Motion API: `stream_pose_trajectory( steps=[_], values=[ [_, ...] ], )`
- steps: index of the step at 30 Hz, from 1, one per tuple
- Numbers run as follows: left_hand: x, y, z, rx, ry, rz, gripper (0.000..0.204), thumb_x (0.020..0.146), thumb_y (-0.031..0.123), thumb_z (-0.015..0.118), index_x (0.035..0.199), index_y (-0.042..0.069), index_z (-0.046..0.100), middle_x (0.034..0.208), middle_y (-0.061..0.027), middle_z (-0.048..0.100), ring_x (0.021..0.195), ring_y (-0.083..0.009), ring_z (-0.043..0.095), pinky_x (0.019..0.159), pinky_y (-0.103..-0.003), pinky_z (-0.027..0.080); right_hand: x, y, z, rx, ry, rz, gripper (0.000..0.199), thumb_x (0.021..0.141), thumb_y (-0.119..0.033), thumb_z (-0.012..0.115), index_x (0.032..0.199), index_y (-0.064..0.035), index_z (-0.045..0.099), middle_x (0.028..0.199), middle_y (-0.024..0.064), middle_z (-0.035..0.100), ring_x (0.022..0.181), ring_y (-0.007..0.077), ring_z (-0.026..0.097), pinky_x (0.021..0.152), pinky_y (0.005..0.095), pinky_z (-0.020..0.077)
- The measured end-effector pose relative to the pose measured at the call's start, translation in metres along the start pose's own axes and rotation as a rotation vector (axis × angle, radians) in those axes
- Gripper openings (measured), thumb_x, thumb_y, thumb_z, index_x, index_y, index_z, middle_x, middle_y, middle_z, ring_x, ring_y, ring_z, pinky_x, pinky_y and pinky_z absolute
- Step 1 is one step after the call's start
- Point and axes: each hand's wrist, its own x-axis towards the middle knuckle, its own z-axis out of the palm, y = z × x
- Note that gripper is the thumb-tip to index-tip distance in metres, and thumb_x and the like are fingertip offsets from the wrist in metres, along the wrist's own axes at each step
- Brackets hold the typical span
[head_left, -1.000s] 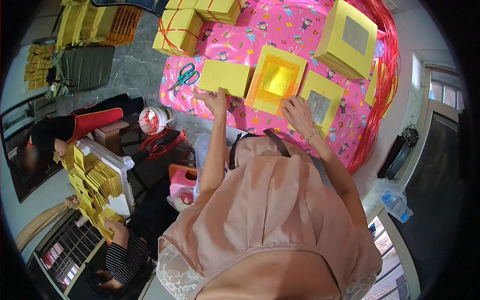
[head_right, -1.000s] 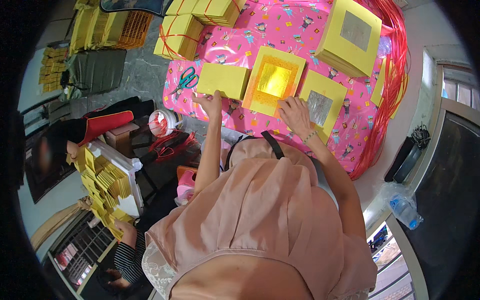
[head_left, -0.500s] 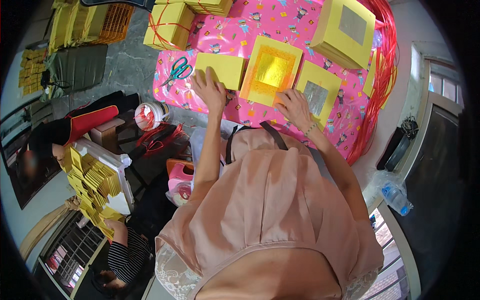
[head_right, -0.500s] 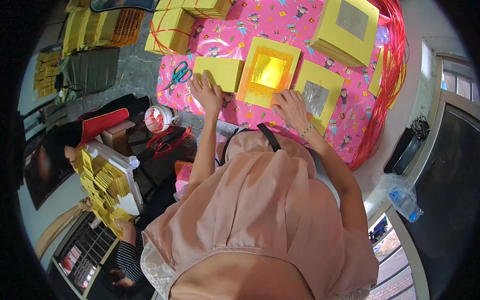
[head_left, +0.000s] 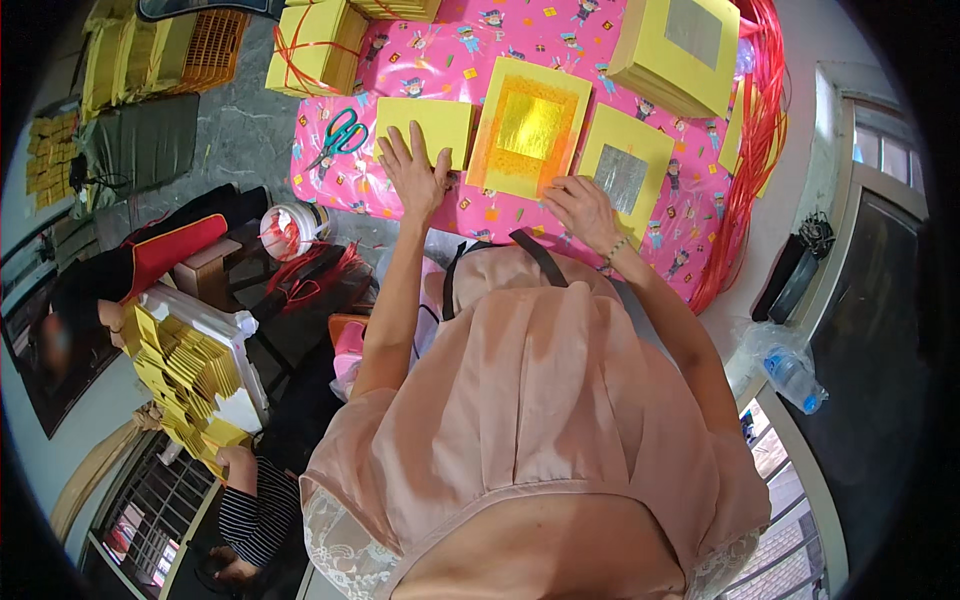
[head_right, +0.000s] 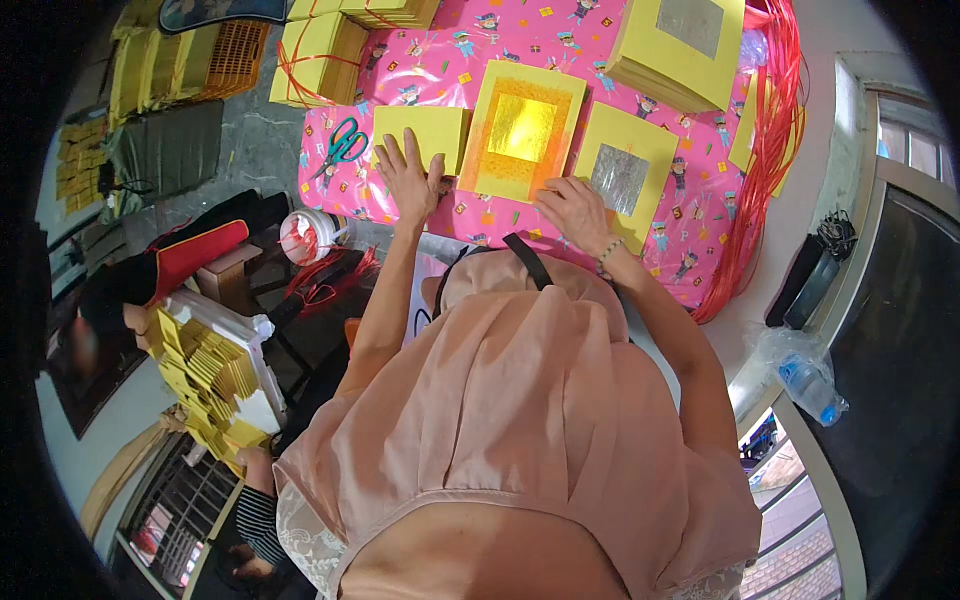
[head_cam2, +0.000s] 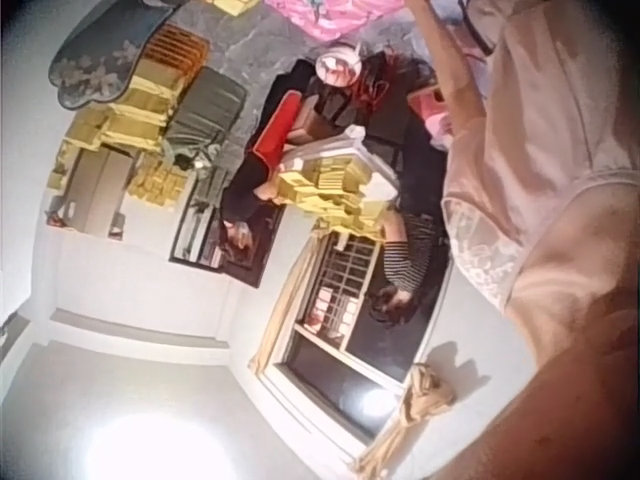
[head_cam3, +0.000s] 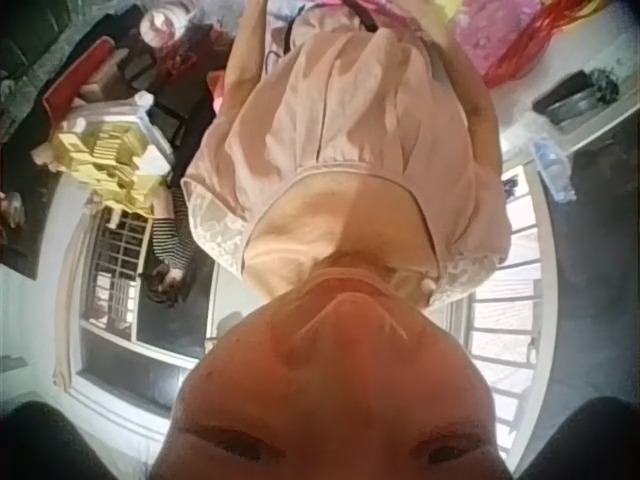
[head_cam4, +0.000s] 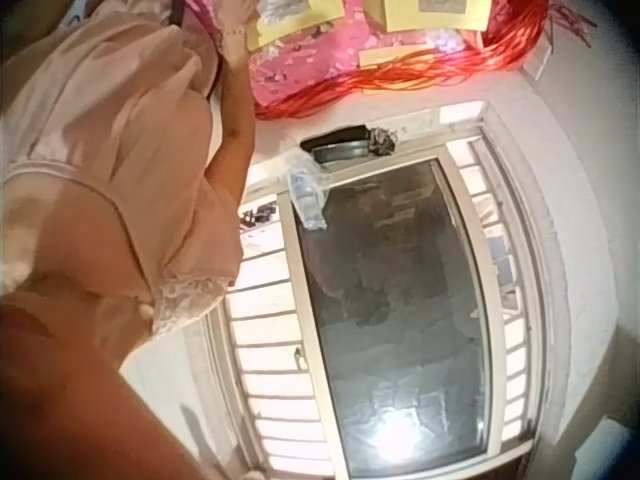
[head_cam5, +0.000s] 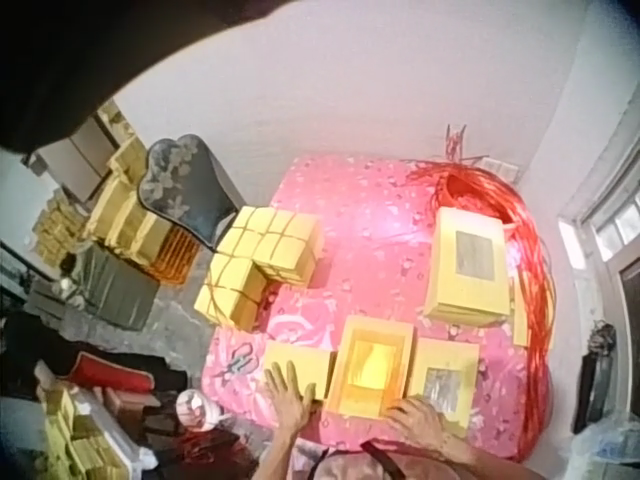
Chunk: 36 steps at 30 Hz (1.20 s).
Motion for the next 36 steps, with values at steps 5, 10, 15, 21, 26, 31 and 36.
stream_pose_trajectory(
  steps=[5, 10, 15, 21, 26, 31, 36],
  values=[
    [0.005, 0.002, -0.017, -0.019, -0.057, -0.017, 0.072, 0.094, 0.053, 0.049, 0.151, 0.013, 0.03, 0.155, -0.0275, 0.018, 0.143, -0.0497, 0.009, 0.112, -0.063, 0.009, 0.007, -0.004, -0.005, 0.117, 0.04, 0.079, 0.012, 0.084, -0.019, 0.069, 0.086, -0.0076, 0.071, 0.087, 0.0049, 0.063, 0.086, 0.0243, 0.059, 0.076, 0.0364, 0.0494],
    [0.016, 0.033, -0.048, -0.056, 0.067, 0.174, 0.062, 0.088, 0.043, 0.062, 0.139, 0.01, 0.046, 0.145, -0.0248, 0.034, 0.135, -0.046, 0.027, 0.109, -0.057, 0.022, 0.009, 0.004, -0.003, 0.189, -0.026, 0.178, 0.015, 0.086, -0.02, 0.068, 0.085, -0.005, 0.07, 0.086, 0.0066, 0.062, 0.085, 0.0262, 0.058, 0.076, 0.0369, 0.0487],
    [0.008, 0.07, -0.056, -0.417, -0.193, 0.461, 0.049, 0.076, 0.03, 0.076, 0.118, 0.008, 0.063, 0.12, -0.0159, 0.057, 0.111, -0.0354, 0.053, 0.094, -0.046, 0.042, 0.012, 0.013, -0.001, 0.233, -0.047, 0.185, 0.018, 0.087, -0.022, 0.067, 0.084, -0.0041, 0.07, 0.084, 0.0083, 0.062, 0.083, 0.0276, 0.058, 0.075, 0.0375, 0.0477],
    [-0.003, 0.078, -0.035, -0.353, -0.4, 0.582, 0.033, 0.077, 0.019, 0.075, 0.107, 0.007, 0.068, 0.105, -0.0094, 0.065, 0.097, -0.0287, 0.059, 0.085, -0.039, 0.048, 0.015, 0.015, -0.001, 0.27, -0.055, 0.177, 0.019, 0.087, -0.021, 0.066, 0.082, -0.0032, 0.07, 0.083, 0.0095, 0.062, 0.081, 0.0281, 0.057, 0.075, 0.0374, 0.0467],
    [-0.001, 0.078, -0.032, -0.358, -0.406, 0.569, 0.027, 0.076, 0.015, 0.074, 0.102, 0.007, 0.071, 0.1, -0.0089, 0.067, 0.093, -0.0286, 0.059, 0.084, -0.038, 0.049, 0.014, 0.017, 0.0, 0.288, -0.067, 0.192, 0.019, 0.087, -0.021, 0.066, 0.081, -0.003, 0.069, 0.082, 0.0094, 0.061, 0.08, 0.028, 0.056, 0.075, 0.0375, 0.0462],
    [0.002, 0.075, -0.031, -0.38, -0.424, 0.569, 0.026, 0.076, 0.014, 0.074, 0.101, 0.007, 0.071, 0.101, -0.0089, 0.067, 0.094, -0.0282, 0.059, 0.084, -0.038, 0.049, 0.015, 0.018, 0.001, 0.275, -0.078, 0.19, 0.019, 0.087, -0.021, 0.066, 0.08, -0.0035, 0.069, 0.079, 0.0092, 0.06, 0.078, 0.0279, 0.056, 0.074, 0.0378, 0.0458],
    [0.006, 0.08, -0.036, -0.386, -0.444, 0.562, 0.027, 0.077, 0.016, 0.074, 0.102, 0.007, 0.07, 0.099, -0.0089, 0.066, 0.093, -0.0286, 0.058, 0.083, -0.038, 0.049, 0.016, 0.017, -0.001, 0.295, -0.083, 0.222, 0.021, 0.087, -0.021, 0.065, 0.077, -0.0028, 0.067, 0.079, 0.0095, 0.059, 0.08, 0.0281, 0.057, 0.072, 0.0389, 0.0463]
  ],
)
